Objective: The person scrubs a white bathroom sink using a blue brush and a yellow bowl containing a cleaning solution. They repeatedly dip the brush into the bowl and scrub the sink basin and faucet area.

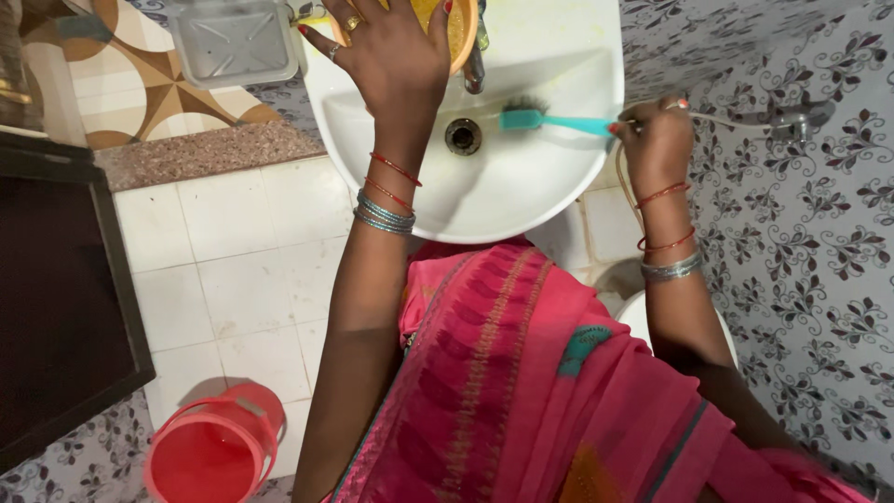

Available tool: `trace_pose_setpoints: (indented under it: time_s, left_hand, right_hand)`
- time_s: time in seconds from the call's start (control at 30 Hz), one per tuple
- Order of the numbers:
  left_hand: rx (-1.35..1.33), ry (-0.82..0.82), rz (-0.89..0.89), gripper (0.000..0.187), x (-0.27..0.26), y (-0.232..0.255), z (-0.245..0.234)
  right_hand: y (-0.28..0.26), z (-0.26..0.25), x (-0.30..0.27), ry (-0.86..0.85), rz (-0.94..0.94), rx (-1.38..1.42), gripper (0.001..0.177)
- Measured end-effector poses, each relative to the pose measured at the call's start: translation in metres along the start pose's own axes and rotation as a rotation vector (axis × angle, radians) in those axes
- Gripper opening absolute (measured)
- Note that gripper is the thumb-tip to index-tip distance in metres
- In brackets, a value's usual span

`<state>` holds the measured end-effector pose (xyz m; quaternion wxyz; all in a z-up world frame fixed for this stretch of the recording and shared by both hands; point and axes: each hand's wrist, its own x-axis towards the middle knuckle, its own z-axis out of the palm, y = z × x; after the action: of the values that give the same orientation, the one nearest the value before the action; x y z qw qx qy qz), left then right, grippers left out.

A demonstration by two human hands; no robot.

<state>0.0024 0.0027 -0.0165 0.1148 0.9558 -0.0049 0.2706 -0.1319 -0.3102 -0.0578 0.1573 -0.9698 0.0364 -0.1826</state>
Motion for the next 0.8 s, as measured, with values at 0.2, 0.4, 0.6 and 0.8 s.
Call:
trace_pose_setpoints:
  time_s: [0.2,0.4,0.6,0.8]
  left_hand:
    - [0.018,-0.001,0.003,0.06,0.0,0.002,-0.003]
    - [0.041,-0.035,-0.008,0.064,0.002,0.003,-0.002]
    - [0.05,0.009,-0.003,0.066,0.003,0.002,-0.003]
    - [0.026,-0.221,-0.067,0.068,0.006,0.005,-0.007]
  right_hand:
    - [0.023,0.012,0.008,-0.018,0.032,-0.065,0.016]
    - [-0.034,0.125,0.005,-0.28,0.0,0.234,0.009]
    - [-0.041,0.135,0.007,-0.264,-0.08,0.259,0.007]
    - [0.04,0.067,0.019,-0.235,0.023,-0.025,0.018]
